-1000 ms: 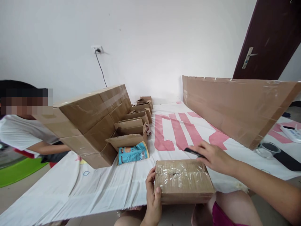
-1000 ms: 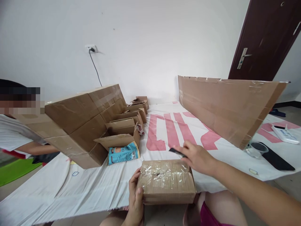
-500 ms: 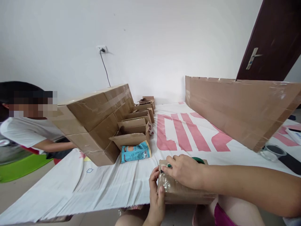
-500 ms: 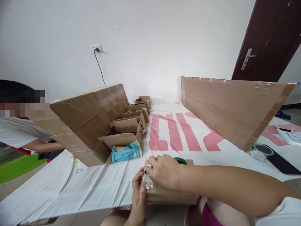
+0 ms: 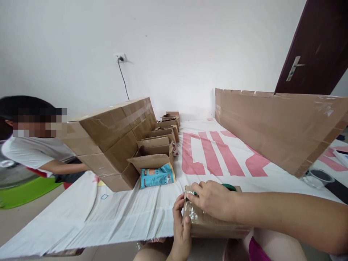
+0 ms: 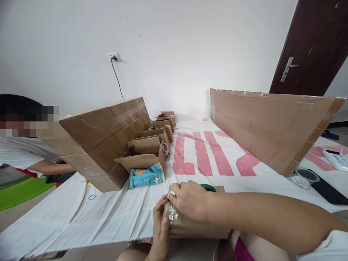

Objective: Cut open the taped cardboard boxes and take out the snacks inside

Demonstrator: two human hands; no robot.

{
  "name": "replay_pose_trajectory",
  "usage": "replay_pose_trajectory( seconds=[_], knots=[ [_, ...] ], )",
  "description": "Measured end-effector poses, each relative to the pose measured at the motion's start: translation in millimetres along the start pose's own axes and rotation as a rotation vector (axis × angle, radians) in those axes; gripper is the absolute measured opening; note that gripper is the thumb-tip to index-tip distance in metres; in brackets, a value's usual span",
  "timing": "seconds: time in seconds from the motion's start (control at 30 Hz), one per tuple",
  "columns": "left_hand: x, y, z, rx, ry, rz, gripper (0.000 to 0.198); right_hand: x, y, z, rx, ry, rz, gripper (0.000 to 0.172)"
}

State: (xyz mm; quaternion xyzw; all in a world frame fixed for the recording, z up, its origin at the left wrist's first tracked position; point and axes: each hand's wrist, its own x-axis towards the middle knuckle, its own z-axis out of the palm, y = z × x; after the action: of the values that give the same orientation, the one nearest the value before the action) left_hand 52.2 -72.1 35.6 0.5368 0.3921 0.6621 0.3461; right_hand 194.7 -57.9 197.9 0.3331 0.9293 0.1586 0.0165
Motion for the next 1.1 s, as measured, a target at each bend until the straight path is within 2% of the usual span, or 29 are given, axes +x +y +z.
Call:
replay_pose_trajectory(
  seconds=[0.2,0.53,0.63,0.83,1.1],
  knots=[
    [0.4,3.3,0.5,0.005,-0.001,-0.013,0.045,-6.7,3.8,1.2,0.008,-0.033,-0.017,0.022],
    [1.4,6.2,-0.4,0.054,-0.006,-0.013,0.045,-8.3,2.9,6.7,-0.005,0.025,0.016,0.026],
    [1.2,7.5,1.2,0.058,-0.004,-0.004,0.044,-10.1,7.0,4.1,0.006,0.006,-0.023,0.023],
    [1.0,9.6,1.5,0.054,-0.003,-0.030,0.044,-27.7,20.2,-2.6,-0.026,-0.118,-0.050,0.015],
    [0.8,8.9,-1.3,0.024,-0.031,-0.071,0.045,-42.0,30.3,-10.0,-0.047,-0.074,0.005,0.022]
  ],
)
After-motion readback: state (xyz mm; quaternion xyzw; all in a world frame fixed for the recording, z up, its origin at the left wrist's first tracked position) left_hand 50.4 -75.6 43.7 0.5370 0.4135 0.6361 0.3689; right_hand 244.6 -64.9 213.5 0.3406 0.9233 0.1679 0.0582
